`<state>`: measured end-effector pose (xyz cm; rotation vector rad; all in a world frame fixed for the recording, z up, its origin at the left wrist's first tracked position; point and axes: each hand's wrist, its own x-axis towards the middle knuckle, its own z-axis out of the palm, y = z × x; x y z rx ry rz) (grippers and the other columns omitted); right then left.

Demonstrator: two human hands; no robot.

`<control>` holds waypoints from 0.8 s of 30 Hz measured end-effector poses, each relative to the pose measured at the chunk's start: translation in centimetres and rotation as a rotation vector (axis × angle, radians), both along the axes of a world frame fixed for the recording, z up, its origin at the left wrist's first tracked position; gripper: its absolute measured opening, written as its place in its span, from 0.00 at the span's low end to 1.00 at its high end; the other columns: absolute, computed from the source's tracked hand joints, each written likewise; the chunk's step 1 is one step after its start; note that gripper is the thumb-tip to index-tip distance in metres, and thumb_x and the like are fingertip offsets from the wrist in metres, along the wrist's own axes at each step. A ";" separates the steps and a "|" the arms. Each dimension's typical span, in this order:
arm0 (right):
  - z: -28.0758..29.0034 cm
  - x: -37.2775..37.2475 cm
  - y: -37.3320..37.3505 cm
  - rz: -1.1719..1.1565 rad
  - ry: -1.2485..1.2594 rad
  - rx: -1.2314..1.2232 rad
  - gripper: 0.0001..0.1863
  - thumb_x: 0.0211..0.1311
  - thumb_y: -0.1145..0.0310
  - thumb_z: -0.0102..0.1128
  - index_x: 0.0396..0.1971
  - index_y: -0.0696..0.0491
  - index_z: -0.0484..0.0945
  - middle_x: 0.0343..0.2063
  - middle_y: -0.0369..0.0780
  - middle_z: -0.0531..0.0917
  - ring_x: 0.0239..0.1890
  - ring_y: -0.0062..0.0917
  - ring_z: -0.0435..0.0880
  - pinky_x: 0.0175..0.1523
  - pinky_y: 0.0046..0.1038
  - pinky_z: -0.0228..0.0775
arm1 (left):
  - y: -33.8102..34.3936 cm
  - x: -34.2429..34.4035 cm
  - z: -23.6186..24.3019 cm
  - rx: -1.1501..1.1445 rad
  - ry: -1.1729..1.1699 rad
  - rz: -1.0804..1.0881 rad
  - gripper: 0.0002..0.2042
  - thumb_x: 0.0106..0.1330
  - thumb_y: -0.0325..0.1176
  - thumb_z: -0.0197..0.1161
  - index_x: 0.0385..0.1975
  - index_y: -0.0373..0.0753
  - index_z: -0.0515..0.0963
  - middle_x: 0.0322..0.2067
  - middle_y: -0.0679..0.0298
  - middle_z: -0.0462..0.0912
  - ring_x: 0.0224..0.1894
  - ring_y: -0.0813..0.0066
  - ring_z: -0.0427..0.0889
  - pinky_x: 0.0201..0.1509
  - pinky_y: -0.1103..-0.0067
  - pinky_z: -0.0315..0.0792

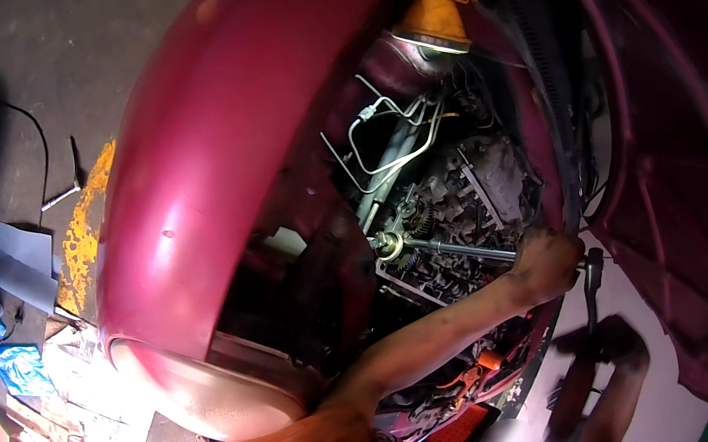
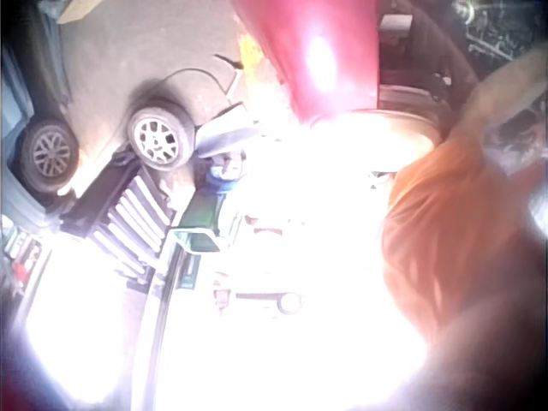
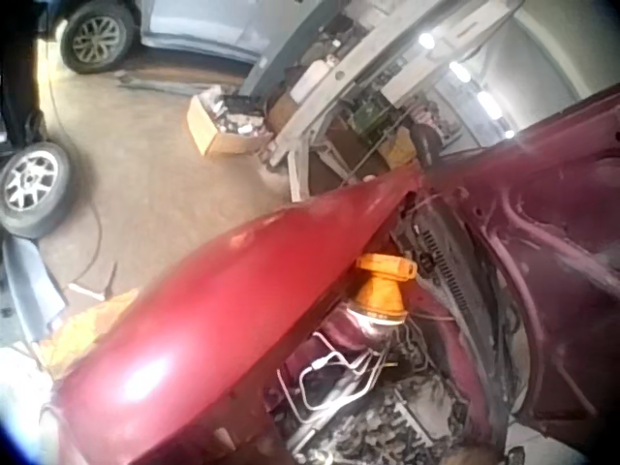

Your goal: The person uses a socket wrench to tighten bolts on a car engine's cylinder head assembly. They also handle a camshaft gear and apply a liquid from a bottle to the engine components.

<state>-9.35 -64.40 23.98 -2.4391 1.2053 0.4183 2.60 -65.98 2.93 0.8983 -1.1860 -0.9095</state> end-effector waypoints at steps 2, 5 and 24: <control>-0.2 3.0 -1.1 -0.017 -0.076 -0.171 0.20 0.77 0.62 0.41 0.42 0.62 0.79 0.25 0.42 0.78 0.24 0.25 0.73 0.29 0.30 0.64 | 1.2 -1.2 0.2 0.004 0.011 -0.011 0.10 0.51 0.32 0.62 0.33 0.42 0.81 0.31 0.54 0.83 0.37 0.52 0.84 0.42 0.61 0.77; -0.1 2.5 -4.9 0.018 0.315 -0.381 0.20 0.77 0.62 0.41 0.43 0.62 0.79 0.24 0.41 0.78 0.23 0.23 0.72 0.28 0.29 0.64 | 1.4 0.1 0.1 -0.059 -0.015 0.019 0.09 0.47 0.30 0.62 0.30 0.42 0.82 0.28 0.53 0.84 0.33 0.52 0.85 0.40 0.60 0.77; -1.3 -3.0 -2.7 0.379 -0.301 -0.122 0.29 0.74 0.48 0.44 0.29 0.62 0.78 0.18 0.38 0.73 0.20 0.22 0.67 0.31 0.23 0.64 | 0.6 -1.8 -0.4 -0.021 0.026 0.024 0.08 0.47 0.34 0.62 0.28 0.45 0.83 0.27 0.56 0.84 0.32 0.53 0.84 0.39 0.62 0.77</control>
